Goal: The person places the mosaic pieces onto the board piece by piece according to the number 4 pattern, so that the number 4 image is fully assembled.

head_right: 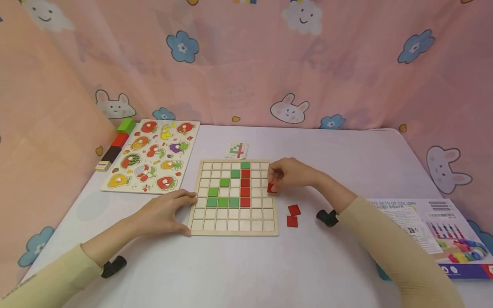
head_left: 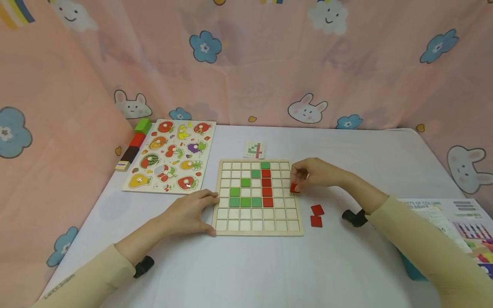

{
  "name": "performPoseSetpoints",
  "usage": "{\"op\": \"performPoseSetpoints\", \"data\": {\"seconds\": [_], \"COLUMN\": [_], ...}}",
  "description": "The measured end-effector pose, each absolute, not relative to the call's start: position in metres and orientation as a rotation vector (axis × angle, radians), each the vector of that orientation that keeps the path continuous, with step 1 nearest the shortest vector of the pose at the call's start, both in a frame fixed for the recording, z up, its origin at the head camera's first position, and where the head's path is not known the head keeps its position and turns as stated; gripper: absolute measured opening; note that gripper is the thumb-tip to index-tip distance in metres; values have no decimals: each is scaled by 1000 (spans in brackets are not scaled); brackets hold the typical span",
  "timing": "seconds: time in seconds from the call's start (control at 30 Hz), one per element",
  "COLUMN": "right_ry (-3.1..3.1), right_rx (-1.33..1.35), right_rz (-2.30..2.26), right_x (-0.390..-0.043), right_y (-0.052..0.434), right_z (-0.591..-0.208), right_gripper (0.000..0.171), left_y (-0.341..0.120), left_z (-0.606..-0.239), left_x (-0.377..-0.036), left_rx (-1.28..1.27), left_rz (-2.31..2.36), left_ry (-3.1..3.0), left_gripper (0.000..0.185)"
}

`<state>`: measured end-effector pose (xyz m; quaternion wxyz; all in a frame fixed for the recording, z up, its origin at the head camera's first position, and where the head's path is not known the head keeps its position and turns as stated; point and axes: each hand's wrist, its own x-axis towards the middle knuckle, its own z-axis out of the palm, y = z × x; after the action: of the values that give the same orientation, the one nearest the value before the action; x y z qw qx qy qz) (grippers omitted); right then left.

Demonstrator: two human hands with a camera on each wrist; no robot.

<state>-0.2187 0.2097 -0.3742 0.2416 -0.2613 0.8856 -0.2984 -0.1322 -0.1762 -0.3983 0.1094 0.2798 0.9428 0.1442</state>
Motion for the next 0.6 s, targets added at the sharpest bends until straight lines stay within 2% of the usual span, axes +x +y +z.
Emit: {"op": "performPoseSetpoints", "data": {"seconds": [0.23, 0.6], "right_ry": [2306, 2370], "right_rx": [-671, -821], "right_rz": [-964, -863], "right_x": [-197, -174], "right_y": [170, 138], "right_z": [-382, -384], "right_gripper": [10, 8], "left_y": [-177, -175], "left_z": [-398, -397], "left_x": [-132, -133], "left_rx": [829, 818], "left_rz": [420, 413], "left_ry": [2773, 2772], "left_gripper": [86, 85]}}
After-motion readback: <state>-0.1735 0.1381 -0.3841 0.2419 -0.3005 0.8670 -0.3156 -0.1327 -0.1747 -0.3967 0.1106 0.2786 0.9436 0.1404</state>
